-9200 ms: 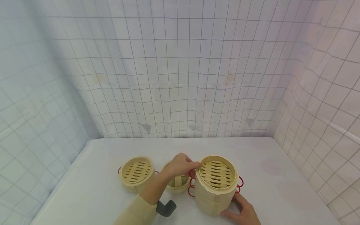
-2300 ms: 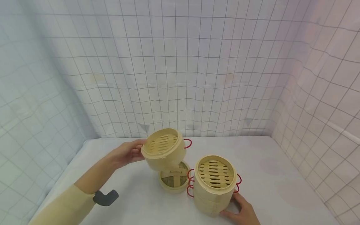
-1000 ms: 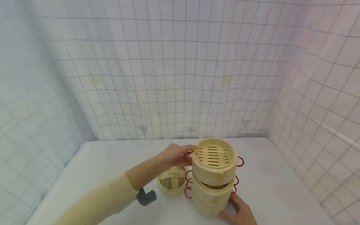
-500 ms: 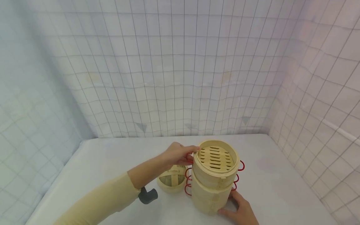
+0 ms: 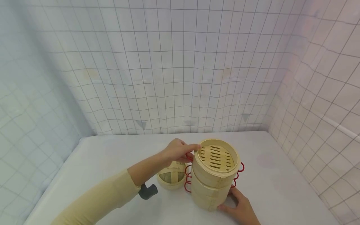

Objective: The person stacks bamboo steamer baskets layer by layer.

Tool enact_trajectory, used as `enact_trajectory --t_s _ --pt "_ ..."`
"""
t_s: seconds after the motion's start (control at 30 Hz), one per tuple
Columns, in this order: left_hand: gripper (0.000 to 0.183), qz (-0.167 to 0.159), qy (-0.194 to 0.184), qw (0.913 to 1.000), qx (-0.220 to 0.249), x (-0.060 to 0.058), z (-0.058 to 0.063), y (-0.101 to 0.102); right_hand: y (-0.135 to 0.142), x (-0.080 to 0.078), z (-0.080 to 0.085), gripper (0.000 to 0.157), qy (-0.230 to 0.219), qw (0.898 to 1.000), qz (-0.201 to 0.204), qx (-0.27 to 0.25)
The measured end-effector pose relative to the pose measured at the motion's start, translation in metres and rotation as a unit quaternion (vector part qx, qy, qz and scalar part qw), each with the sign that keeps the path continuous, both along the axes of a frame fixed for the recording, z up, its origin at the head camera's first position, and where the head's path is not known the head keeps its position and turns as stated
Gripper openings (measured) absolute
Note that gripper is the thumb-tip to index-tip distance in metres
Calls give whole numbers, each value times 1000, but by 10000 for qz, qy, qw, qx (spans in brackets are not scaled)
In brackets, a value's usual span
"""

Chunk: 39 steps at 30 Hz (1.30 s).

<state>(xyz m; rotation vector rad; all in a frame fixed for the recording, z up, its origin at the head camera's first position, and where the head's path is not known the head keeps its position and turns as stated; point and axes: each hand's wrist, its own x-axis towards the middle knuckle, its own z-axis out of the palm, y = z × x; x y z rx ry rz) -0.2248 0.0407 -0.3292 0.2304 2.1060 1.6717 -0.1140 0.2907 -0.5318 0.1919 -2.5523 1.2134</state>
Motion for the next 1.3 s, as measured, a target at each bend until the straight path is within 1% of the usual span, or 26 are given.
enact_trajectory --t_s 0.13,0.27,0.37,0.53,0.63,0.83,0.93,1.1,1.3 --pt "38 -7 70 10000 -66 2 1 0 0 -1 -1 62 -74 10000 -35 -3" --pt "38 82 83 9999 -44 3 0 0 0 -1 0 60 -10 10000 29 -54" --pt "39 68 165 9998 -77 4 1 -1 0 0 1 59 4 10000 51 -81" --pt "40 -51 286 9993 -241 4 3 -3 1 0 0 60 -202 9998 -58 18" --pt "42 -87 284 9989 -363 4 3 -3 2 -1 -1 62 -339 9992 -161 121" --pt "42 -88 293 9984 -467 5 3 -5 3 0 -3 64 -264 9991 -230 236" --pt "42 -117 269 9984 -477 4 2 -6 2 0 -1 65 -338 9991 -206 132" --pt "43 -134 212 9990 -362 4 -1 -7 0 2 4 67 -514 9985 -172 -36" --pt "42 -129 183 9994 -279 3 -3 -7 -1 3 7 69 -636 9979 -125 -89"
